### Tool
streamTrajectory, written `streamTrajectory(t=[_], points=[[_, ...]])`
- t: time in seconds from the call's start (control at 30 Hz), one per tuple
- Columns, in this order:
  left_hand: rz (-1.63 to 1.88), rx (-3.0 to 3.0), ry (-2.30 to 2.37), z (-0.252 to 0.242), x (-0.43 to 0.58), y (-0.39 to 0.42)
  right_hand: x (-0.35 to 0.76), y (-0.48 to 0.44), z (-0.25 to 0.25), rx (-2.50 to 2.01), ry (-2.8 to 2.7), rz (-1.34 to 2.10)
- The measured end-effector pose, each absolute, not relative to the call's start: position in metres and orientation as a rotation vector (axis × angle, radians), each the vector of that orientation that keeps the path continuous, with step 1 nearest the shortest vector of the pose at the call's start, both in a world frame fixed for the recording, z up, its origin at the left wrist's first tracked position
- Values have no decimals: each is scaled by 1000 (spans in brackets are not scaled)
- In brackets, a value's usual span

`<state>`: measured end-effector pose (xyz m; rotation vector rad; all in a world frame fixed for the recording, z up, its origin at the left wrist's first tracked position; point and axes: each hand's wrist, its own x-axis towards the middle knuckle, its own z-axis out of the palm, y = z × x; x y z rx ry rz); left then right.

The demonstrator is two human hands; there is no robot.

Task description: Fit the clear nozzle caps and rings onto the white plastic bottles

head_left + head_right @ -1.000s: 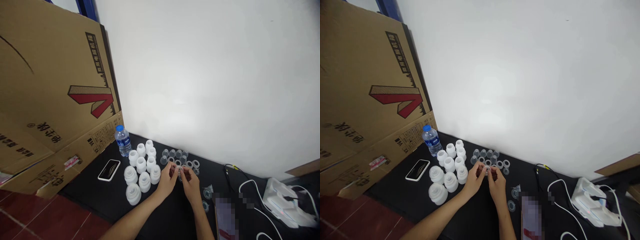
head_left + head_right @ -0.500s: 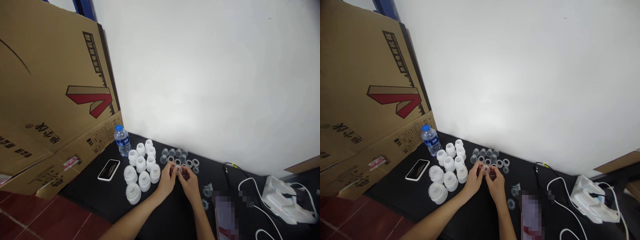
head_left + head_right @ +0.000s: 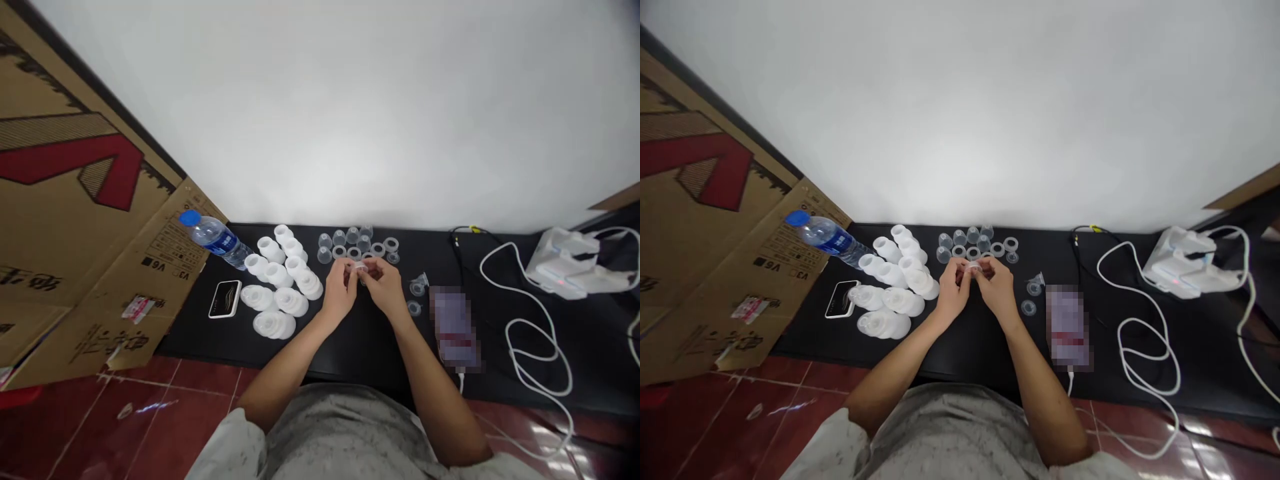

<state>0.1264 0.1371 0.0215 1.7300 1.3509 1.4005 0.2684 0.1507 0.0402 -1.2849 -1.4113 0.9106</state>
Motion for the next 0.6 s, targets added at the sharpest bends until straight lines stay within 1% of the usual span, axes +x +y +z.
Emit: streamTrajectory(t=[0.13, 0.33, 0.5, 0.6], points=[[1370, 1772, 1391, 23, 127, 137, 267, 149, 48, -1272, -1422, 860], [1388, 1782, 1453, 26, 127, 136, 260, 144, 49, -1323, -1560, 604], [1278, 1877, 1479, 22, 126, 133, 256, 141, 47, -1401, -1492, 536], [1271, 1921, 1468, 22, 126, 133, 255, 140, 49, -1406, -1489, 528]])
